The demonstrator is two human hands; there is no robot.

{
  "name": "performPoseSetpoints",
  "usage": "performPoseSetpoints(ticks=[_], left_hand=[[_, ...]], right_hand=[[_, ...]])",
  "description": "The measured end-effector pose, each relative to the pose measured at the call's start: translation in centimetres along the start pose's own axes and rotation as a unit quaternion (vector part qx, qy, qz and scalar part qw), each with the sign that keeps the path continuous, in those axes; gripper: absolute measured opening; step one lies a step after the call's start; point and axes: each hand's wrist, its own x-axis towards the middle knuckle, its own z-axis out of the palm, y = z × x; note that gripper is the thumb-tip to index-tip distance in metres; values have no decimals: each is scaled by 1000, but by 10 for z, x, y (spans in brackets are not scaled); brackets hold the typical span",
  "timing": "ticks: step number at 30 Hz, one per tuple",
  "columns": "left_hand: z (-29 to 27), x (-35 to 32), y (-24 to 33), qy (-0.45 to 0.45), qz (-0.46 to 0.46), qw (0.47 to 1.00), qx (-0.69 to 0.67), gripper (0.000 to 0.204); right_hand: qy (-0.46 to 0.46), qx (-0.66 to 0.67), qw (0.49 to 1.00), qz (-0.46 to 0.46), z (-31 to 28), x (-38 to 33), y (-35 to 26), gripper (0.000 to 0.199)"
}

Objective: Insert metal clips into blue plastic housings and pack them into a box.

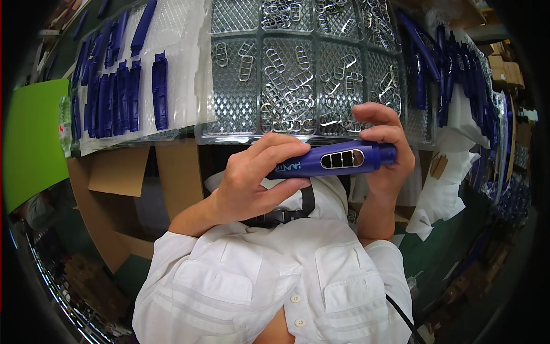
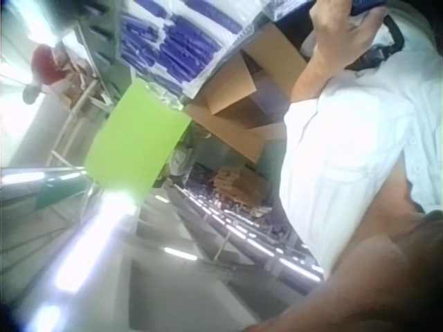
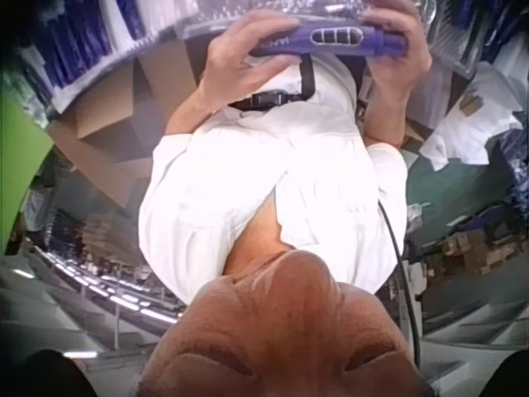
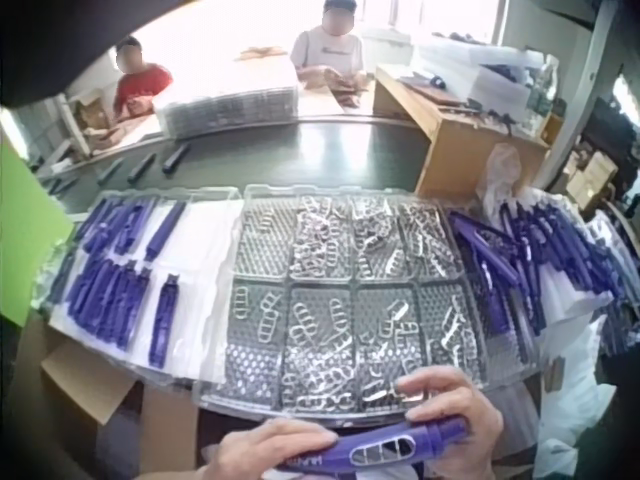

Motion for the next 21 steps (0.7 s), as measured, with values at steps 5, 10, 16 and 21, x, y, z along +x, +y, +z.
performPoseSetpoints(ticks=[5, 10, 16, 21], left_hand=[[6, 5, -1, 2, 45, 997, 64, 60], [9, 14, -2, -4, 120, 971, 205, 63], [17, 22, -2, 42, 167, 931, 323, 61], [11, 28, -5, 56, 219, 918, 326, 57]], right_hand=[[5, 23, 1000, 12, -1, 1, 0, 30], [-8, 15, 1000, 10, -2, -2, 2, 32], [-3, 74, 995, 59, 9, -11, -4, 32], [12, 99, 994, 55, 11, -21, -1, 36]])
